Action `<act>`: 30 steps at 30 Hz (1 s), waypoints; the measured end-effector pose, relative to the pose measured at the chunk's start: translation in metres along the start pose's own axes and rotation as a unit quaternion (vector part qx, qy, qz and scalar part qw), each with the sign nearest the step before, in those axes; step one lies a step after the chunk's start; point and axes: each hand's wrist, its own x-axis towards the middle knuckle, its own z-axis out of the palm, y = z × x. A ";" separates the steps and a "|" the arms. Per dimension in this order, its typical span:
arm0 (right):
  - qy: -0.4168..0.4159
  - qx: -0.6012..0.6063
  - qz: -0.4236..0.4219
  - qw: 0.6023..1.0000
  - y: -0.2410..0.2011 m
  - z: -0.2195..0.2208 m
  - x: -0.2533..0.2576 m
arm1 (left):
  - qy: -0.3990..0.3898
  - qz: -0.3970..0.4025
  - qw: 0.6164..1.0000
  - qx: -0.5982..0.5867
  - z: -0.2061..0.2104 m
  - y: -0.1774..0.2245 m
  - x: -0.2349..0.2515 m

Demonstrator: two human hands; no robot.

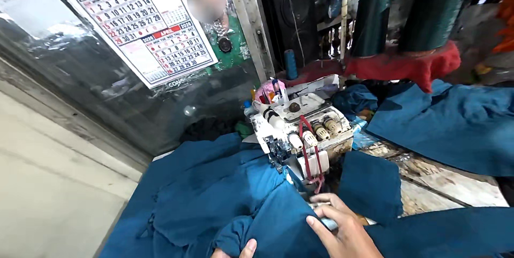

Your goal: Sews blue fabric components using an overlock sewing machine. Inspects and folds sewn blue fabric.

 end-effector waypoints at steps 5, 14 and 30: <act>-0.099 0.084 0.062 0.990 0.000 -0.015 0.005 | -0.011 0.012 1.000 0.016 -0.009 0.005 0.002; -0.125 0.085 0.011 0.989 0.004 -0.013 0.020 | -0.061 0.062 0.996 -0.005 -0.016 -0.028 0.008; -0.062 0.174 0.152 0.971 -0.012 -0.018 0.001 | -0.055 0.085 0.994 0.044 -0.016 -0.025 0.007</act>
